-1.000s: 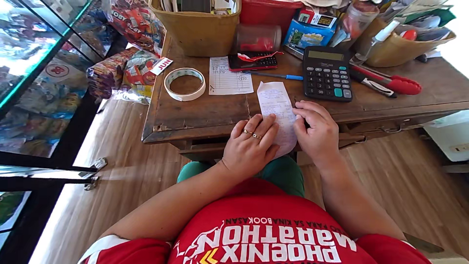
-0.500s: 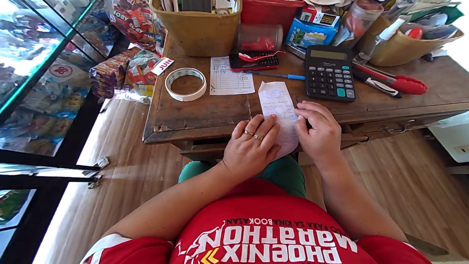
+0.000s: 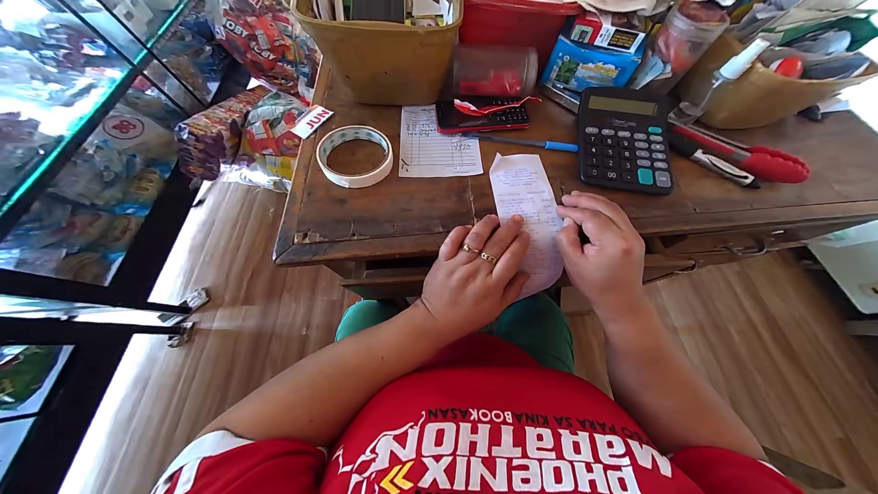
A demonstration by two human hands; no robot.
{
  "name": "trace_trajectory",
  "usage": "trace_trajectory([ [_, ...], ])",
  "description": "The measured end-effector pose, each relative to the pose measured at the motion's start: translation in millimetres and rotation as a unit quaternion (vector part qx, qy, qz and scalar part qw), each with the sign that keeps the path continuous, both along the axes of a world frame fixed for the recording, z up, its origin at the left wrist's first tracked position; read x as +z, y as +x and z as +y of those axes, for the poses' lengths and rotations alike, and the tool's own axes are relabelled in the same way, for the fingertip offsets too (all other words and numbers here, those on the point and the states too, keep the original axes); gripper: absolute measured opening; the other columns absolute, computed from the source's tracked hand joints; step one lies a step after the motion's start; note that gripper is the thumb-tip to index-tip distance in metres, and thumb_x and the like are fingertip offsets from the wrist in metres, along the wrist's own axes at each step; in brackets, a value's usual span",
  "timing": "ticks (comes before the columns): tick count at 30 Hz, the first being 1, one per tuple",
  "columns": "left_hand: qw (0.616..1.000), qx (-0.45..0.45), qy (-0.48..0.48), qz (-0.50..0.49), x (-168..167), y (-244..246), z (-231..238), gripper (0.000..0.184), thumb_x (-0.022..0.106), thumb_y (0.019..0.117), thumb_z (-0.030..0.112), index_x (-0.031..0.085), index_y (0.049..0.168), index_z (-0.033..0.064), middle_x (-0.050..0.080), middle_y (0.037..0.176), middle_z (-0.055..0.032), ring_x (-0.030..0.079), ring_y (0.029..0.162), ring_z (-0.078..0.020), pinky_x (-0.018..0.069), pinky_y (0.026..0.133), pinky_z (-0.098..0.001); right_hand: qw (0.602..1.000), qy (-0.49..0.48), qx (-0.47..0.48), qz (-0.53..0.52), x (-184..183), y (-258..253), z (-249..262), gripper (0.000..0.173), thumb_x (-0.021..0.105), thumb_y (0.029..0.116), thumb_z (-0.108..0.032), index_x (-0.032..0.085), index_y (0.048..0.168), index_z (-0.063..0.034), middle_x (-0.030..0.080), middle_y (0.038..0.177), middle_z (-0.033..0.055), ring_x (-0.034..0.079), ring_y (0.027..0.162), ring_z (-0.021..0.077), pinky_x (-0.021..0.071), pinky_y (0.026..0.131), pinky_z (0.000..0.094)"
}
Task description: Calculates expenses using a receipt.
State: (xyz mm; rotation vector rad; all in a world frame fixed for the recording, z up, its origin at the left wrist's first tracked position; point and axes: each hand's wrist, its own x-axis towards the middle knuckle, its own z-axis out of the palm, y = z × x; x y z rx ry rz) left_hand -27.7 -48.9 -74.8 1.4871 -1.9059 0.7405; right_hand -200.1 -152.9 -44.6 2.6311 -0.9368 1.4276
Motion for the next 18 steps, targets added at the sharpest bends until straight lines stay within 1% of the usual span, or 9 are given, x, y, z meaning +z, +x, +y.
trace_trajectory([
  [3, 1.0, 0.001, -0.001, 0.0, -1, -1, -1, 0.039, 0.052, 0.1017, 0.04, 0.068, 0.127, 0.0151, 0.065, 0.141, -0.0047, 0.054, 0.134, -0.0232, 0.0339, 0.111, -0.0405, 1.0, 0.023, 0.02, -0.006, 4, -4, 0, 0.021, 0.057, 0.0947, -0.005, 0.076, 0.099, 0.0029, 0.074, 0.113, 0.0193, 0.069, 0.116, 0.0297, 0.0534, 0.103, 0.0363],
  [5, 1.0, 0.003, -0.003, -0.004, -2, -1, -1, 0.04, 0.051, 0.102, 0.04, 0.068, 0.128, 0.0153, 0.064, 0.142, -0.0044, 0.053, 0.135, -0.0228, 0.0334, 0.111, -0.0404, 0.998, 0.061, 0.024, -0.01, 16, -19, -3, 0.025, 0.054, 0.0994, -0.009, 0.075, 0.107, 0.0022, 0.074, 0.117, 0.0168, 0.07, 0.114, 0.0229, 0.0564, 0.099, 0.0351],
  [6, 1.0, 0.005, -0.005, -0.007, -2, 0, -1, 0.04, 0.051, 0.102, 0.04, 0.068, 0.128, 0.0151, 0.064, 0.142, -0.0043, 0.053, 0.135, -0.0229, 0.0332, 0.112, -0.0404, 0.997, 0.075, 0.013, -0.012, 24, -29, -8, 0.028, 0.051, 0.1017, -0.01, 0.073, 0.114, 0.003, 0.073, 0.118, 0.0168, 0.07, 0.113, 0.0217, 0.0573, 0.097, 0.0368],
  [8, 1.0, 0.006, -0.007, -0.008, -2, 0, -1, 0.04, 0.051, 0.1022, 0.041, 0.068, 0.128, 0.0151, 0.064, 0.142, -0.0042, 0.053, 0.135, -0.0233, 0.0333, 0.112, -0.0406, 0.996, 0.079, -0.025, -0.04, 38, -49, -25, 0.03, 0.047, 0.1034, -0.01, 0.067, 0.119, 0.0064, 0.072, 0.118, 0.0186, 0.071, 0.109, 0.0212, 0.0585, 0.095, 0.0388],
  [9, 1.0, 0.006, -0.008, -0.007, -2, 0, -1, 0.04, 0.051, 0.1019, 0.041, 0.068, 0.128, 0.0151, 0.064, 0.141, -0.0045, 0.054, 0.134, -0.0234, 0.0333, 0.111, -0.0406, 0.994, 0.078, -0.038, -0.062, 44, -58, -37, 0.029, 0.047, 0.103, -0.008, 0.063, 0.119, 0.0087, 0.071, 0.118, 0.0195, 0.07, 0.109, 0.0204, 0.0581, 0.095, 0.0377],
  [11, 1.0, 0.005, -0.012, -0.007, -2, -1, -1, 0.04, 0.052, 0.1013, 0.041, 0.068, 0.127, 0.0156, 0.064, 0.141, -0.0049, 0.054, 0.133, -0.0234, 0.0331, 0.111, -0.0406, 0.989, 0.093, -0.059, -0.094, 49, -72, -60, 0.023, 0.044, 0.102, -0.006, 0.048, 0.119, 0.0084, 0.067, 0.123, 0.0187, 0.068, 0.114, 0.0168, 0.0561, 0.098, 0.0342],
  [12, 1.0, 0.005, -0.015, -0.007, -2, -1, -2, 0.039, 0.051, 0.1013, 0.04, 0.068, 0.127, 0.0156, 0.064, 0.141, -0.0049, 0.054, 0.133, -0.0234, 0.033, 0.111, -0.0405, 0.987, 0.096, -0.067, -0.109, 49, -76, -70, 0.021, 0.043, 0.101, -0.005, 0.045, 0.118, 0.0085, 0.067, 0.123, 0.0188, 0.068, 0.114, 0.0151, 0.0552, 0.098, 0.0322],
  [16, 1.0, 0.005, -0.011, -0.009, -2, -1, -2, 0.04, 0.05, 0.1019, 0.04, 0.067, 0.128, 0.015, 0.064, 0.141, -0.0052, 0.054, 0.133, -0.0236, 0.0336, 0.111, -0.0411, 0.982, 0.099, -0.079, -0.141, 41, -79, -98, 0.022, 0.044, 0.0982, 0.0, 0.044, 0.118, 0.0101, 0.067, 0.118, 0.0195, 0.068, 0.109, 0.0102, 0.0536, 0.096, 0.0258],
  [18, 1.0, 0.005, -0.01, -0.008, -3, -1, -2, 0.04, 0.05, 0.1022, 0.04, 0.067, 0.128, 0.0149, 0.064, 0.141, -0.0056, 0.054, 0.133, -0.0238, 0.0342, 0.111, -0.0415, 0.976, 0.126, -0.083, -0.155, 39, -78, -100, 0.026, 0.043, 0.099, -0.001, 0.045, 0.122, 0.0103, 0.067, 0.118, 0.0174, 0.067, 0.109, 0.0093, 0.0539, 0.096, 0.0259],
])
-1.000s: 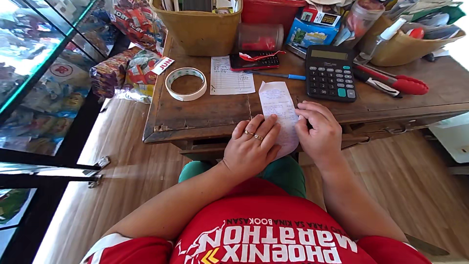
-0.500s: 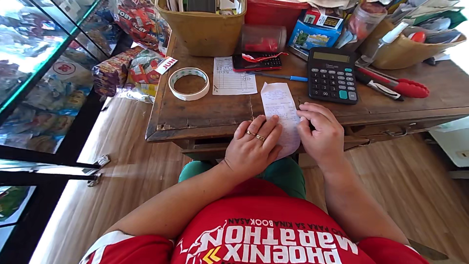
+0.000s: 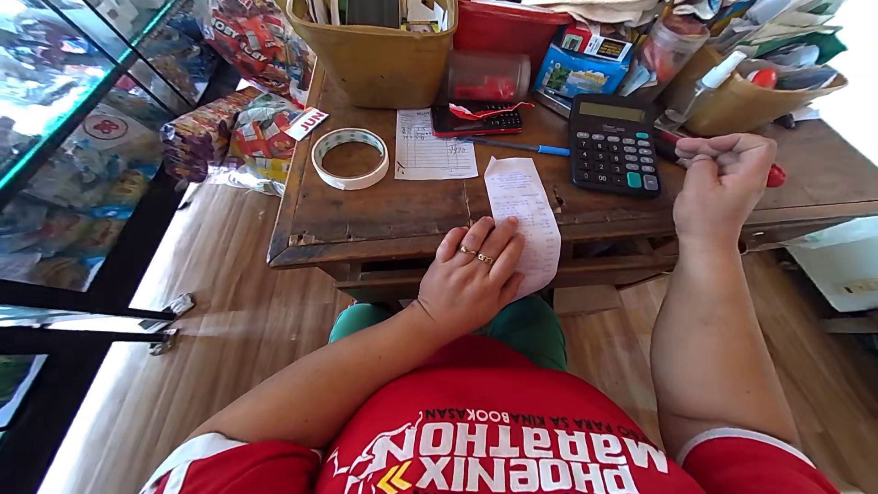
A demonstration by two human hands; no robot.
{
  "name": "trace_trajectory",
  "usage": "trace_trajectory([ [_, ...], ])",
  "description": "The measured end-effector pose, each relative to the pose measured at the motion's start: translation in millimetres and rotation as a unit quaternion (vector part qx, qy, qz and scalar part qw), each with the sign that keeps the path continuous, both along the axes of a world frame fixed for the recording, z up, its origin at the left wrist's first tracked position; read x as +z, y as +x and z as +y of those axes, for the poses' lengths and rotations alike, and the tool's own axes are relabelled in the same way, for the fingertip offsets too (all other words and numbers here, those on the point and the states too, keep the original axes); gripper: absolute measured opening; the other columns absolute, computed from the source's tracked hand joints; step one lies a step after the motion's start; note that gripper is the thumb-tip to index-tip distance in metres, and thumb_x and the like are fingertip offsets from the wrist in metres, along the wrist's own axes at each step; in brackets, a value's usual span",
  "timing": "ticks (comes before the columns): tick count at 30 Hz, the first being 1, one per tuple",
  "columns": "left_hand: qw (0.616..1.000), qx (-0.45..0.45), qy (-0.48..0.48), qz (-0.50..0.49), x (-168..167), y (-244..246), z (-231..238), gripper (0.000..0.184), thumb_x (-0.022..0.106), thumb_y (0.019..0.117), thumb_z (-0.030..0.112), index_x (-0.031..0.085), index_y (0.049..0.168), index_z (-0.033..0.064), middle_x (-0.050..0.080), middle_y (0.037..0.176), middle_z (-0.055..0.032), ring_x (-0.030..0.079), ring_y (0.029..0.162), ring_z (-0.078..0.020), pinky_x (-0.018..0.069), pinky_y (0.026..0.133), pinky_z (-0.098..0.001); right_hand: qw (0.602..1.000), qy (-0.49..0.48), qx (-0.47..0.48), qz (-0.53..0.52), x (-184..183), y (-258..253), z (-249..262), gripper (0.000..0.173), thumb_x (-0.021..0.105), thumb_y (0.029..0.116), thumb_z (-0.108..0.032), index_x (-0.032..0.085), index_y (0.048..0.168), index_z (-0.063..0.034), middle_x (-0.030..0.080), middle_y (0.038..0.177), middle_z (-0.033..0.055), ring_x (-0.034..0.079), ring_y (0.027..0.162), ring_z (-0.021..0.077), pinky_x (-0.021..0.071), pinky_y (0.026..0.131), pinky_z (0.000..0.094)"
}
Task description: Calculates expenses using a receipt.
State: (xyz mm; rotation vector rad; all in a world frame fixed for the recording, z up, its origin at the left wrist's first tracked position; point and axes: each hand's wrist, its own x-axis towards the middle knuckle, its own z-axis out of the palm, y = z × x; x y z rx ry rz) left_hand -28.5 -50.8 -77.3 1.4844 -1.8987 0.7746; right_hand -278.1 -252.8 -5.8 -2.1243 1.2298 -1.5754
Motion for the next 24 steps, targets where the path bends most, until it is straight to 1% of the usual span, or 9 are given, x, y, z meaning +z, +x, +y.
trace_trajectory([
  [2, 1.0, -0.002, 0.0, 0.001, 0, 0, 0, 0.04, 0.05, 0.102, 0.04, 0.067, 0.128, 0.0151, 0.064, 0.141, -0.0057, 0.054, 0.133, -0.0239, 0.0337, 0.111, -0.0416, 1.0, 0.006, -0.006, 0.012, -3, -1, 2, 0.027, 0.042, 0.1011, -0.001, 0.044, 0.126, 0.0099, 0.066, 0.121, 0.0168, 0.066, 0.112, 0.0094, 0.0529, 0.099, 0.0262],
  [5, 1.0, -0.003, 0.001, 0.002, 1, 0, 0, 0.039, 0.05, 0.1018, 0.04, 0.067, 0.128, 0.0152, 0.064, 0.141, -0.0055, 0.054, 0.133, -0.0239, 0.0335, 0.111, -0.0413, 0.998, -0.005, -0.001, 0.057, -4, -2, 3, 0.034, 0.041, 0.1002, -0.002, 0.045, 0.132, 0.0098, 0.066, 0.126, 0.0199, 0.065, 0.116, 0.0133, 0.0514, 0.1, 0.0277],
  [7, 1.0, -0.002, 0.003, 0.005, 1, -1, 0, 0.039, 0.051, 0.1014, 0.039, 0.067, 0.127, 0.0155, 0.064, 0.141, -0.0053, 0.054, 0.133, -0.0238, 0.0336, 0.111, -0.0411, 0.997, 0.01, 0.008, 0.078, -1, 0, 6, 0.037, 0.04, 0.0995, -0.001, 0.044, 0.135, 0.0081, 0.065, 0.13, 0.0196, 0.064, 0.12, 0.0133, 0.0505, 0.102, 0.0277],
  [9, 1.0, -0.002, 0.006, 0.008, 1, 0, 1, 0.038, 0.052, 0.1011, 0.039, 0.067, 0.127, 0.0159, 0.064, 0.142, -0.005, 0.054, 0.133, -0.0233, 0.0335, 0.111, -0.041, 0.996, 0.029, 0.014, 0.086, 2, 4, 10, 0.036, 0.039, 0.0986, 0.0, 0.043, 0.133, 0.0072, 0.064, 0.134, 0.0191, 0.063, 0.125, 0.0131, 0.0493, 0.105, 0.0284],
  [12, 1.0, -0.002, 0.01, 0.008, 1, 0, 1, 0.039, 0.051, 0.1017, 0.04, 0.065, 0.128, 0.0153, 0.063, 0.143, -0.0049, 0.053, 0.135, -0.0229, 0.0331, 0.111, -0.0407, 0.996, 0.035, 0.025, 0.082, 3, 9, 6, 0.034, 0.041, 0.0941, 0.002, 0.045, 0.127, 0.007, 0.064, 0.134, 0.0205, 0.061, 0.128, 0.0163, 0.0491, 0.106, 0.0312],
  [18, 1.0, 0.003, 0.005, 0.007, 0, -1, 0, 0.041, 0.05, 0.1024, 0.042, 0.064, 0.13, 0.0149, 0.062, 0.144, -0.004, 0.052, 0.134, -0.0222, 0.0317, 0.111, -0.0411, 0.983, 0.089, 0.021, 0.159, 7, 10, 0, 0.034, 0.044, 0.096, -0.007, 0.046, 0.129, -0.0001, 0.06, 0.145, 0.0143, 0.055, 0.136, 0.024, 0.0448, 0.11, 0.0426],
  [21, 1.0, 0.003, 0.006, 0.006, 0, -1, 0, 0.042, 0.05, 0.1026, 0.042, 0.064, 0.13, 0.0143, 0.062, 0.144, -0.0043, 0.052, 0.134, -0.0229, 0.032, 0.11, -0.0412, 0.971, 0.116, 0.032, 0.208, 12, 12, -3, 0.037, 0.042, 0.1009, -0.015, 0.045, 0.135, -0.0007, 0.052, 0.153, 0.0136, 0.048, 0.143, 0.0279, 0.0395, 0.114, 0.0493],
  [22, 1.0, 0.004, 0.005, 0.005, 0, -1, 0, 0.042, 0.049, 0.1028, 0.042, 0.064, 0.131, 0.0143, 0.062, 0.144, -0.0043, 0.053, 0.134, -0.0227, 0.0322, 0.11, -0.0413, 0.966, 0.126, 0.035, 0.224, 14, 12, -5, 0.038, 0.041, 0.1021, -0.017, 0.044, 0.136, -0.0008, 0.049, 0.156, 0.0133, 0.045, 0.146, 0.0288, 0.0359, 0.117, 0.0513],
  [24, 1.0, 0.004, 0.001, 0.005, 0, -1, -1, 0.042, 0.049, 0.1028, 0.042, 0.064, 0.13, 0.0144, 0.063, 0.143, -0.0045, 0.053, 0.134, -0.0224, 0.0319, 0.11, -0.0409, 0.958, 0.133, 0.037, 0.252, 16, 14, -9, 0.039, 0.04, 0.1037, -0.018, 0.045, 0.137, 0.0012, 0.049, 0.155, 0.0148, 0.041, 0.148, 0.0288, 0.0265, 0.121, 0.0549],
])
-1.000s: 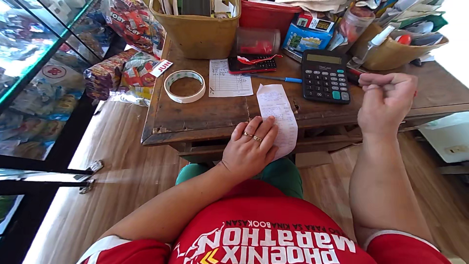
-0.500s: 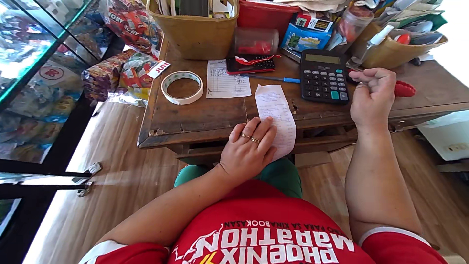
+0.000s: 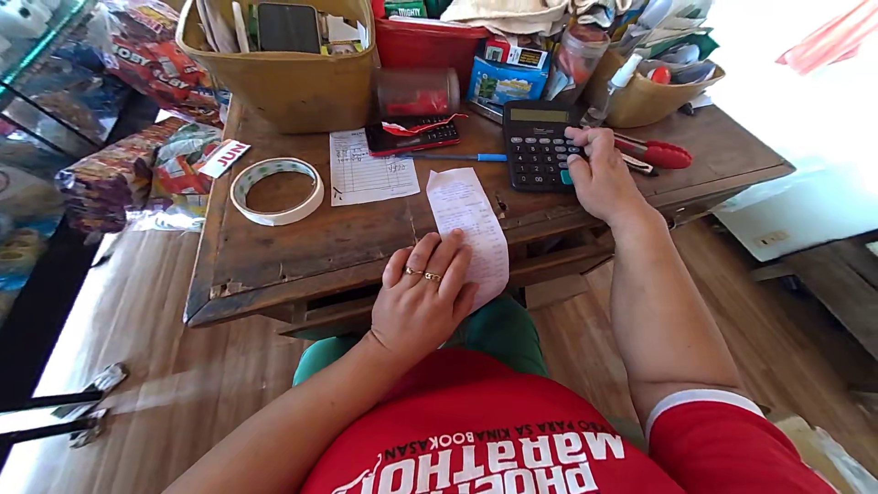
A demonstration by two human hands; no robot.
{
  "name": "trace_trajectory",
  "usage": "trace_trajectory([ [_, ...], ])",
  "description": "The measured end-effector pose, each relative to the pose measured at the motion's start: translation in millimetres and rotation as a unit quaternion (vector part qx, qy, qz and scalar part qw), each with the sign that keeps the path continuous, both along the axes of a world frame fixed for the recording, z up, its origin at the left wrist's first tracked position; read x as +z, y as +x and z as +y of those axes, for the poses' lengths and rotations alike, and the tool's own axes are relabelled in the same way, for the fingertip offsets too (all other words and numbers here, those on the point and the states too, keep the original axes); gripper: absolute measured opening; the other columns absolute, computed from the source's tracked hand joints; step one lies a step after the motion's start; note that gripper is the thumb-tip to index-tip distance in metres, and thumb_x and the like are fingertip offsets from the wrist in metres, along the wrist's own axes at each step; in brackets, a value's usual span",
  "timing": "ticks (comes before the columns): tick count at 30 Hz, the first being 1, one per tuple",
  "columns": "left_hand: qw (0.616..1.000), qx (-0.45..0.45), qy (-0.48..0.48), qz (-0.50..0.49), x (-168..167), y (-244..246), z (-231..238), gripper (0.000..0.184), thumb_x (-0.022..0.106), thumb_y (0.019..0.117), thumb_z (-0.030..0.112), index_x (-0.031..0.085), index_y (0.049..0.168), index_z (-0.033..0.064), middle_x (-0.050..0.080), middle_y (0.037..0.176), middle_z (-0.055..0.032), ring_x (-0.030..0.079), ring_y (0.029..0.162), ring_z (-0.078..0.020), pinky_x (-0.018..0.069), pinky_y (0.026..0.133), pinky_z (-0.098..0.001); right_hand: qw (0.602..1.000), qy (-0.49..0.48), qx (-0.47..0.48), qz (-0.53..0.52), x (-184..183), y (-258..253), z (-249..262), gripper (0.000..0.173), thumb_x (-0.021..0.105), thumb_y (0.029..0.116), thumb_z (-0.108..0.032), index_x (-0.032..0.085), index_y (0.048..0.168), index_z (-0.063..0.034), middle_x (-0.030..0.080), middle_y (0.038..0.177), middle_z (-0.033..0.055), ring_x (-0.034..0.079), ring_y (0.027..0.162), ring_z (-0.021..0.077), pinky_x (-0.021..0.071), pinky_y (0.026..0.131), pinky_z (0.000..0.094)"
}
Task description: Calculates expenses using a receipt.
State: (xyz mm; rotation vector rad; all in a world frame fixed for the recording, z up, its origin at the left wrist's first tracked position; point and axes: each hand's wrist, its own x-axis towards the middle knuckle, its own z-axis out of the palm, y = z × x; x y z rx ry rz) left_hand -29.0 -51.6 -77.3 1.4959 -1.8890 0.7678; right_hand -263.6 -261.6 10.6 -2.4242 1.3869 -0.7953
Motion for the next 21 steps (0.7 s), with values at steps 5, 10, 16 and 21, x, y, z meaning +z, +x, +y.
trace_trajectory([
  [5, 1.0, -0.002, -0.002, 0.003, -1, 0, 0, 0.042, 0.05, 0.1025, 0.042, 0.064, 0.129, 0.0137, 0.063, 0.142, -0.0053, 0.054, 0.133, -0.0232, 0.0327, 0.11, -0.0414, 0.999, -0.032, 0.0, -0.008, 0, 4, 3, 0.04, 0.038, 0.1028, -0.014, 0.048, 0.137, 0.0048, 0.054, 0.15, 0.0177, 0.04, 0.149, 0.032, 0.0184, 0.122, 0.0601],
  [10, 1.0, 0.002, -0.001, -0.001, -1, 0, 0, 0.042, 0.048, 0.1031, 0.043, 0.064, 0.129, 0.0147, 0.063, 0.142, -0.0044, 0.053, 0.134, -0.0223, 0.0325, 0.11, -0.0408, 0.966, -0.201, 0.147, -0.065, -16, 14, 17, 0.028, 0.04, 0.0953, -0.009, 0.055, 0.117, 0.0017, 0.066, 0.133, 0.0192, 0.049, 0.141, 0.0387, 0.0219, 0.118, 0.0685],
  [16, 1.0, 0.003, 0.0, -0.001, -1, 0, 0, 0.041, 0.049, 0.1027, 0.043, 0.064, 0.129, 0.0147, 0.063, 0.142, -0.0043, 0.053, 0.134, -0.0221, 0.0326, 0.11, -0.04, 0.964, -0.216, 0.152, 0.006, -18, 38, 24, 0.031, 0.043, 0.0945, -0.013, 0.058, 0.118, 0.0023, 0.068, 0.13, 0.0175, 0.052, 0.139, 0.0388, 0.0167, 0.116, 0.0742],
  [21, 1.0, 0.001, 0.0, 0.001, -1, 0, 0, 0.041, 0.049, 0.1024, 0.042, 0.065, 0.129, 0.0148, 0.063, 0.143, -0.004, 0.053, 0.133, -0.0218, 0.0325, 0.11, -0.04, 0.98, -0.148, 0.121, 0.057, -7, 47, 24, 0.032, 0.047, 0.0941, -0.012, 0.06, 0.118, 0.0041, 0.067, 0.132, 0.0183, 0.048, 0.142, 0.0403, 0.0113, 0.117, 0.0754],
])
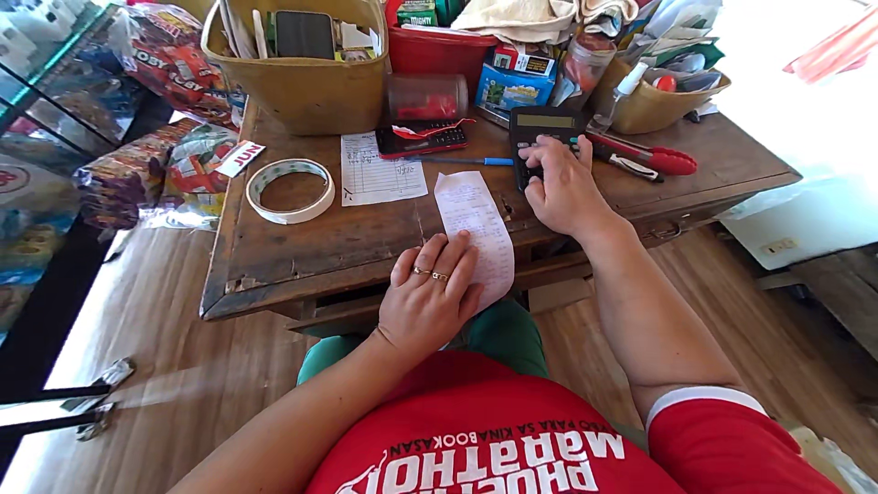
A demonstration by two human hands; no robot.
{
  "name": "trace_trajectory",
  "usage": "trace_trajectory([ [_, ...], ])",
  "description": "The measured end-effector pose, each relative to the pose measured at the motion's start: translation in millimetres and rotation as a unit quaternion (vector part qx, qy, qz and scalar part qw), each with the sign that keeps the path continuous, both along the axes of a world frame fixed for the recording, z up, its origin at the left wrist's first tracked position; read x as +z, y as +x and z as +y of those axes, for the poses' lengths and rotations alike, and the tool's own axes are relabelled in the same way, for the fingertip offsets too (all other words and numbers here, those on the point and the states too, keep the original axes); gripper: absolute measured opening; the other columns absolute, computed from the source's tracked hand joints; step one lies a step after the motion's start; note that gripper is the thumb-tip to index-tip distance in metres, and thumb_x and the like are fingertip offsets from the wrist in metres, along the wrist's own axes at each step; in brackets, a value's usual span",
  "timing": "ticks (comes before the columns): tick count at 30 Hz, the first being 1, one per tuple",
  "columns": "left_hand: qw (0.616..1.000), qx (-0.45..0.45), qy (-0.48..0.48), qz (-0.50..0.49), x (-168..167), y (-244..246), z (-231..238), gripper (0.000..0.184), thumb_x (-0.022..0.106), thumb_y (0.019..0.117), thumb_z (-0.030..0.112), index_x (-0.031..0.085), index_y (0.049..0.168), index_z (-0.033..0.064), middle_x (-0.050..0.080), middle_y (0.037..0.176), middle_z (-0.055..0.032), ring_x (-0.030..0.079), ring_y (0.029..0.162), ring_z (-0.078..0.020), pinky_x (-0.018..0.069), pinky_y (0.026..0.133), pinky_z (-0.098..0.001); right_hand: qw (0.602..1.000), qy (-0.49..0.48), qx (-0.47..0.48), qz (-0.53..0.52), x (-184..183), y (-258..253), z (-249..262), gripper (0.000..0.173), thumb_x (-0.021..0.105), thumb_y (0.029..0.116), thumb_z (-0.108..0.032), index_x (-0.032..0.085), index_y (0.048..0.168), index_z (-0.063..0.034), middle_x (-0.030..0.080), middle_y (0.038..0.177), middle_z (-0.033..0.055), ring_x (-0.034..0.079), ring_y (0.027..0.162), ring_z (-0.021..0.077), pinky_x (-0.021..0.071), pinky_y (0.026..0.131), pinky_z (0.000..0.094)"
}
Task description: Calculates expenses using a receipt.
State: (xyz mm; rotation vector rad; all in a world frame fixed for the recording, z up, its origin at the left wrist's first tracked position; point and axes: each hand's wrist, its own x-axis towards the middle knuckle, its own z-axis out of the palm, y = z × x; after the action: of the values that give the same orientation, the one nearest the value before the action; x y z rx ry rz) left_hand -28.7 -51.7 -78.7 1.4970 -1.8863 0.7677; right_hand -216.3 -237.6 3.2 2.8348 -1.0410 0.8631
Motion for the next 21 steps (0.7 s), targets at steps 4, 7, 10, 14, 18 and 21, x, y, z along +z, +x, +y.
trace_trajectory([
  [4, 1.0, -0.005, -0.004, 0.0, 1, 0, -1, 0.041, 0.052, 0.1015, 0.041, 0.065, 0.129, 0.0142, 0.063, 0.142, -0.0048, 0.054, 0.133, -0.0224, 0.033, 0.109, -0.0408, 0.999, 0.051, -0.012, 0.01, 13, -3, 1, 0.033, 0.044, 0.0966, -0.014, 0.06, 0.12, 0.0036, 0.066, 0.136, 0.0178, 0.045, 0.145, 0.0386, 0.009, 0.119, 0.0736],
  [7, 1.0, -0.008, 0.001, 0.0, 1, 1, 0, 0.042, 0.054, 0.1008, 0.041, 0.065, 0.13, 0.0134, 0.062, 0.143, -0.0055, 0.053, 0.133, -0.0229, 0.032, 0.11, -0.0412, 0.996, 0.007, -0.007, -0.093, 4, -18, 3, 0.027, 0.043, 0.095, -0.007, 0.06, 0.113, 0.0023, 0.068, 0.132, 0.0167, 0.049, 0.142, 0.0362, 0.0163, 0.119, 0.0698],
  [10, 1.0, -0.009, 0.002, 0.0, 1, 1, 0, 0.042, 0.054, 0.1003, 0.041, 0.066, 0.13, 0.0128, 0.062, 0.143, -0.0057, 0.053, 0.133, -0.0237, 0.0321, 0.11, -0.0412, 0.975, -0.056, -0.024, -0.213, -14, -37, 0, 0.022, 0.043, 0.096, -0.004, 0.058, 0.111, 0.0015, 0.071, 0.125, 0.0165, 0.056, 0.136, 0.0314, 0.0244, 0.119, 0.0635],
  [14, 1.0, -0.011, 0.006, 0.005, 1, 1, 1, 0.042, 0.054, 0.1007, 0.041, 0.064, 0.131, 0.0127, 0.061, 0.145, -0.0059, 0.052, 0.134, -0.0241, 0.0314, 0.112, -0.042, 0.958, -0.071, -0.067, -0.27, -23, -44, 1, 0.024, 0.041, 0.0953, 0.0, 0.062, 0.107, 0.0022, 0.071, 0.12, 0.0168, 0.061, 0.126, 0.025, 0.0365, 0.113, 0.0488],
  [18, 1.0, -0.006, 0.004, 0.005, 1, 0, 1, 0.041, 0.053, 0.1011, 0.041, 0.064, 0.13, 0.0137, 0.062, 0.143, -0.0049, 0.052, 0.133, -0.0231, 0.0313, 0.111, -0.0415, 0.971, -0.098, -0.058, -0.21, -22, -41, 2, 0.03, 0.043, 0.0957, 0.001, 0.073, 0.093, -0.0019, 0.072, 0.123, 0.0174, 0.062, 0.126, 0.0324, 0.0335, 0.115, 0.0578],
  [21, 1.0, -0.004, 0.002, 0.005, 1, 0, 1, 0.041, 0.052, 0.1012, 0.041, 0.065, 0.129, 0.0139, 0.062, 0.143, -0.0046, 0.053, 0.133, -0.0229, 0.0319, 0.11, -0.0411, 0.976, -0.097, -0.053, -0.186, -22, -40, 3, 0.031, 0.044, 0.094, 0.001, 0.075, 0.089, -0.0033, 0.071, 0.125, 0.0162, 0.062, 0.127, 0.0344, 0.0322, 0.115, 0.0598],
])
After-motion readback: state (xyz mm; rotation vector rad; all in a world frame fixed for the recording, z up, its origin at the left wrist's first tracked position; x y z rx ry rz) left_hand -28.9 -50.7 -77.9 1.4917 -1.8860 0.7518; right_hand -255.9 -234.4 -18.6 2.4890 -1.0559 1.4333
